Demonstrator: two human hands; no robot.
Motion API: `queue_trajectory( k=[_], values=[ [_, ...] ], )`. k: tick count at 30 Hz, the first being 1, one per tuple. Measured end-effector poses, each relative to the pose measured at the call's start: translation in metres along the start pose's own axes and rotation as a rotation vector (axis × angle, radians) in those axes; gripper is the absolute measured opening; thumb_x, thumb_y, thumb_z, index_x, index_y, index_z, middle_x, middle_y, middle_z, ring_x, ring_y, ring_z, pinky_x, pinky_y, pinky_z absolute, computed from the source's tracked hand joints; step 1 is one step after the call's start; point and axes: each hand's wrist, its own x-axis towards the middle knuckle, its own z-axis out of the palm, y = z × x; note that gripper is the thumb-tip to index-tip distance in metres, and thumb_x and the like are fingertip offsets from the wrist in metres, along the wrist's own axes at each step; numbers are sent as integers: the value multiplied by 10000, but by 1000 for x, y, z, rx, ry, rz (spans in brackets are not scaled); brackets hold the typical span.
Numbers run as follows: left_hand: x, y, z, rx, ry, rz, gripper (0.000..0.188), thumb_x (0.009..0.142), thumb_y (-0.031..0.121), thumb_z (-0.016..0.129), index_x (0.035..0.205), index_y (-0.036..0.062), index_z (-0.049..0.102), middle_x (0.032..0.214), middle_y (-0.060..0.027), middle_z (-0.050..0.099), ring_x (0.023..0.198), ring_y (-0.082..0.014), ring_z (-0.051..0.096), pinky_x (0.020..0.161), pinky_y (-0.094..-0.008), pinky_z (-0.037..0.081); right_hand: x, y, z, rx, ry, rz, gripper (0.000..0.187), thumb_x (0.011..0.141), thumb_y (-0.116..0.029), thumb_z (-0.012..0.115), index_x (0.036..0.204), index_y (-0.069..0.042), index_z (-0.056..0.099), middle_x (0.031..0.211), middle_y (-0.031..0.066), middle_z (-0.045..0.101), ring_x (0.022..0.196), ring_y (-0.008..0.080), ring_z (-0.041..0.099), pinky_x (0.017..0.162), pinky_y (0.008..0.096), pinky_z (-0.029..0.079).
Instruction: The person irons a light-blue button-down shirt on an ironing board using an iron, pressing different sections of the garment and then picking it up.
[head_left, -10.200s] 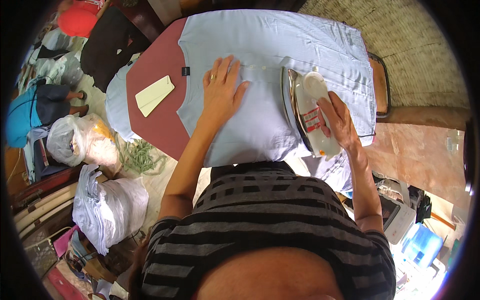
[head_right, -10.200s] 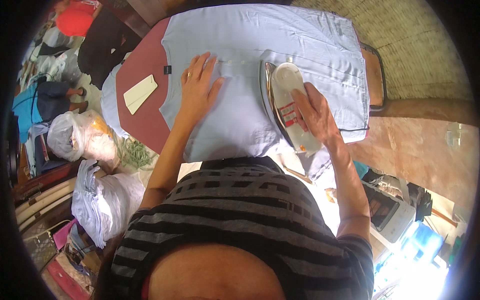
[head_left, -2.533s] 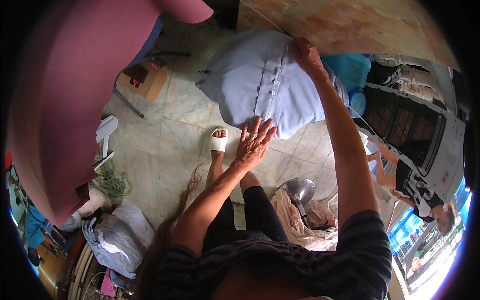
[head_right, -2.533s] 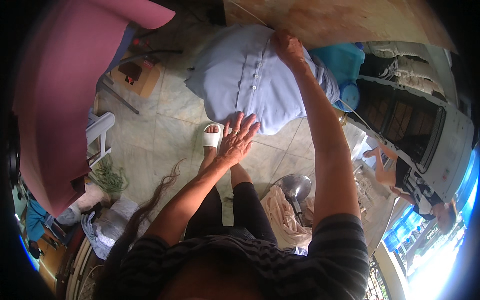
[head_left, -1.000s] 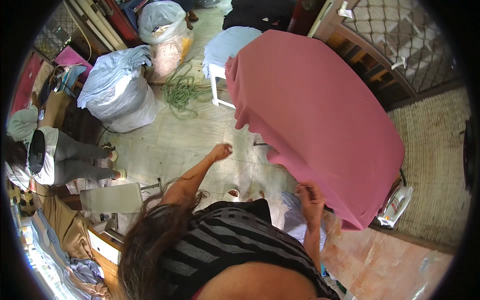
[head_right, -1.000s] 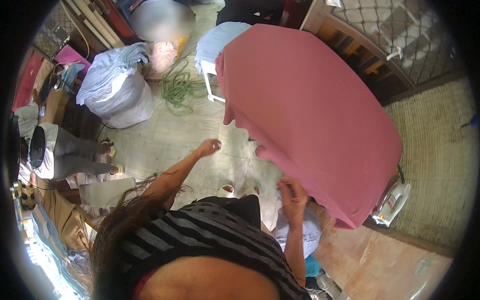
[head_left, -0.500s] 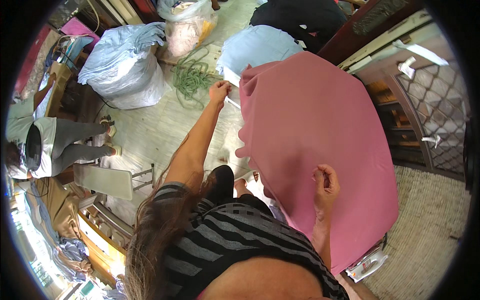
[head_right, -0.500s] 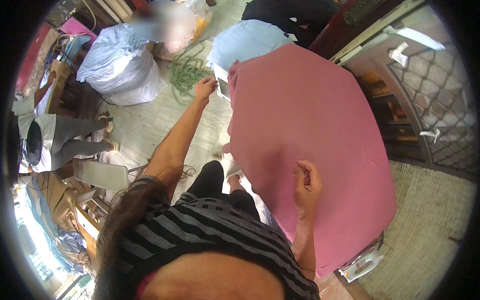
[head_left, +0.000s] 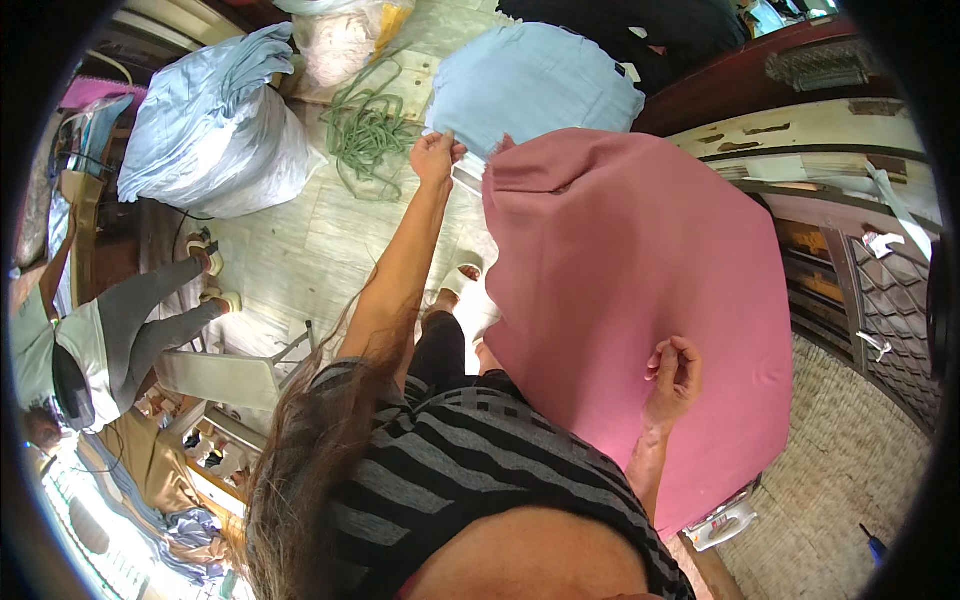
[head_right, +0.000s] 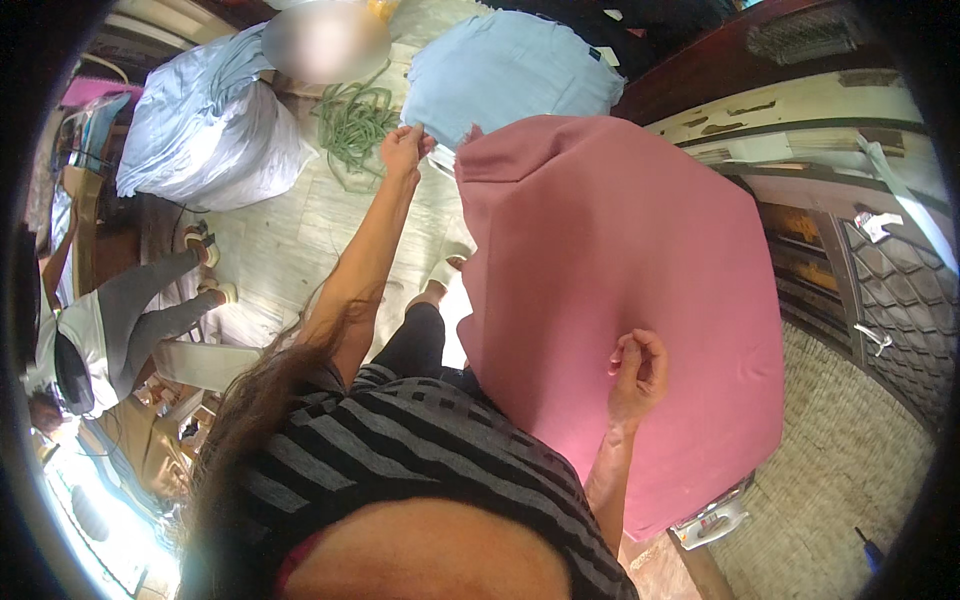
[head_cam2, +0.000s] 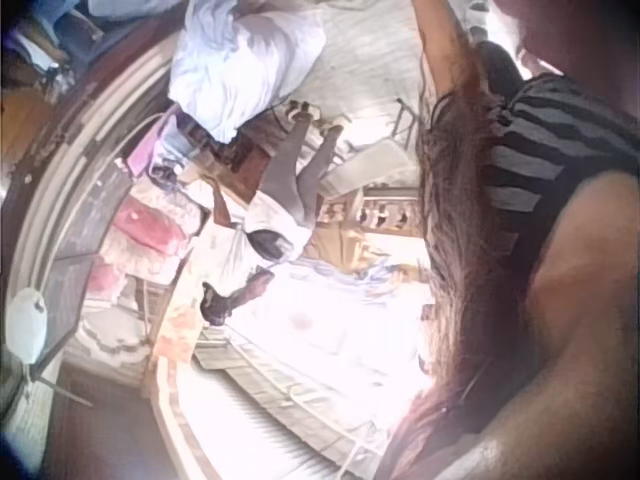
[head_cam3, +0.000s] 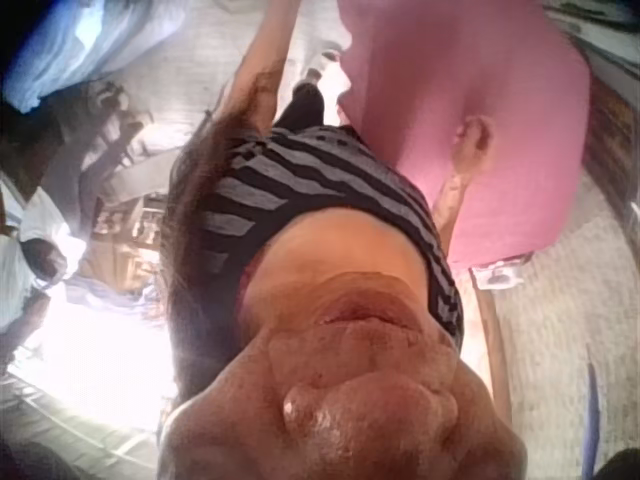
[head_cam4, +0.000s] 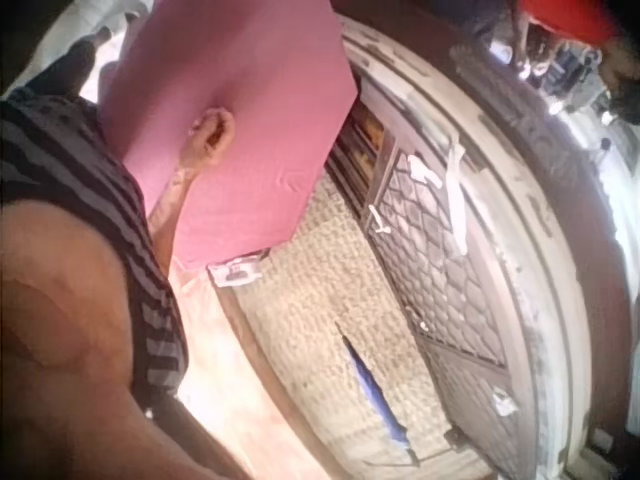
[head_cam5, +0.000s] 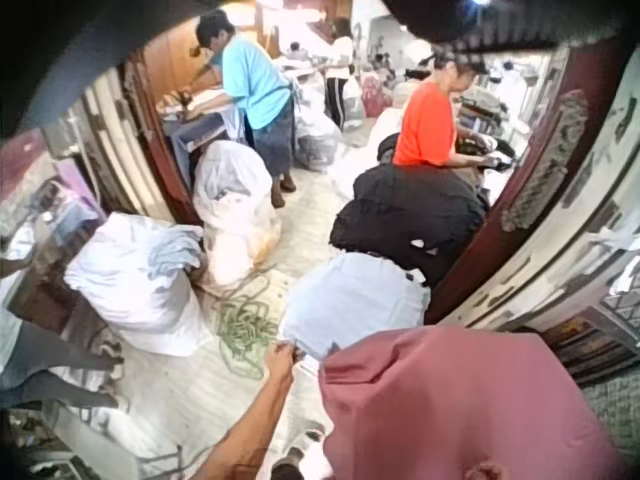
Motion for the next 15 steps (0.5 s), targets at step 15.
queue_trajectory(
  k=[15],
  values=[
    [-30,125,119,-261,-437,-44,83,942,85,553,977,101,479,891,-31,508,823,-158,579,592,-342,529,124,-69,132,-116,-354,-323,228,915,12,633,1141,-9,615,999,73,625,826,150,605,721,268,502]
  ],
)
